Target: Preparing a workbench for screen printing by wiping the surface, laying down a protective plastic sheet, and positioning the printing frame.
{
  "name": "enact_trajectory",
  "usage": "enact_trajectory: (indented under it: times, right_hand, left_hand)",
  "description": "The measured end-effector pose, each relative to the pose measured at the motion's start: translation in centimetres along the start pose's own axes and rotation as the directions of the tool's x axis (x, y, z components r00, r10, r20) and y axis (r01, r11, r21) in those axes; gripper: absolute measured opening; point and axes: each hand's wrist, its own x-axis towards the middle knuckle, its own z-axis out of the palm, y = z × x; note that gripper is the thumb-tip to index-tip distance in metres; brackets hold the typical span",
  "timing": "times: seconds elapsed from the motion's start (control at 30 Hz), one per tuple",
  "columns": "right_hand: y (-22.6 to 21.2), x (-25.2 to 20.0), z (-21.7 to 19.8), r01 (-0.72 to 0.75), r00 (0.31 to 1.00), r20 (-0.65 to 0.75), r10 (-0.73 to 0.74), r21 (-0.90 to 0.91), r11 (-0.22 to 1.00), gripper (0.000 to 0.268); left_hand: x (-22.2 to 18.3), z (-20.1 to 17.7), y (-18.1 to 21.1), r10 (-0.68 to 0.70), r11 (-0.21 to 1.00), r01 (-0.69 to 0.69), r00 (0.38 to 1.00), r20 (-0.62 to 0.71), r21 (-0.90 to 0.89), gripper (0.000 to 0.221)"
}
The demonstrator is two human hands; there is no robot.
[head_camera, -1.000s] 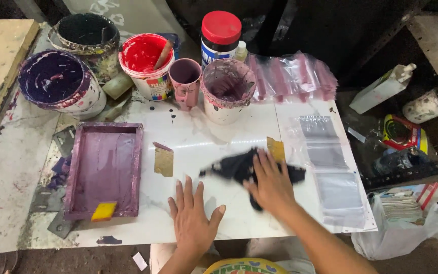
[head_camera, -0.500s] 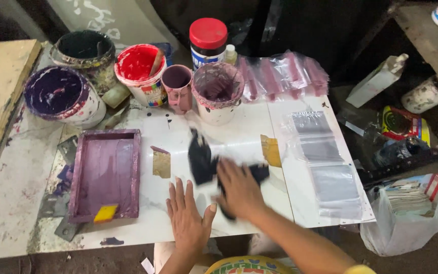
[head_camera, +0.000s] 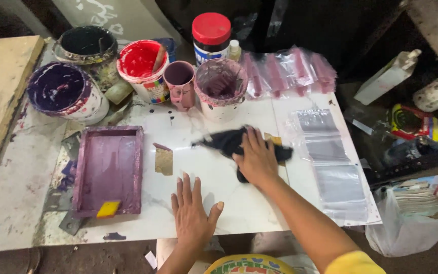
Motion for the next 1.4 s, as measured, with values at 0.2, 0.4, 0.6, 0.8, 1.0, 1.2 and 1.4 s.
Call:
enact_trajectory:
  times: [0.2,0.4,0.6,0.8,1.0,1.2,1.4]
  right_hand:
    - [-8.3,-1.1,1.6,0.334,0.942,-0.035,-0.333,0.023,0.942,0.074]
    - [-5.3,-9.6,2.6,0.505,0.85,-0.255,-0.461,0.644,0.574,0.04]
    - [0.3,-15.2,3.2,0.403,0.915,-0.121,-0.385,0.228,0.886,0.055]
    - [0.0,-13.5,4.5,0.48,0.847,-0.384,-0.366,0.26,0.838,0.015]
    - [0.8,-13.7,5.6,0.417,0.908,-0.24,-0.342,0.474,0.776,0.027]
    - [-1.3,-14.6,2.1,-0.095,0.916,0.081,0.394,0.995,0.015,0.038]
    - [-3.9,-14.0,0.5,0.129,0.992,-0.129,-0.005,0.991,0.017,0.077]
  left_hand:
    - [-0.8,0.0,-0.4,0.034,0.98,-0.091,0.952,-0.304,-0.175,0.088]
    - [0.1,-0.7,0.0,-0.089,0.995,0.092,0.994,0.066,-0.033,0.078]
    - [0.8,0.9,0.7,-0.057,0.979,0.006,0.968,0.246,0.203,0.063]
    - [-0.8,4.1,3.5,0.349,0.896,-0.35,0.936,-0.055,-0.274,0.034]
    - [-1.0,3.0,2.7,0.312,0.909,-0.273,0.947,0.08,-0.314,0.039]
    - [-1.2,2.5,3.7,-0.09,0.76,0.227,0.965,0.247,-0.608,0.033]
    - [-1.5,0.9,8.7,-0.006,0.561,0.188,0.975,0.224,-0.806,0.065]
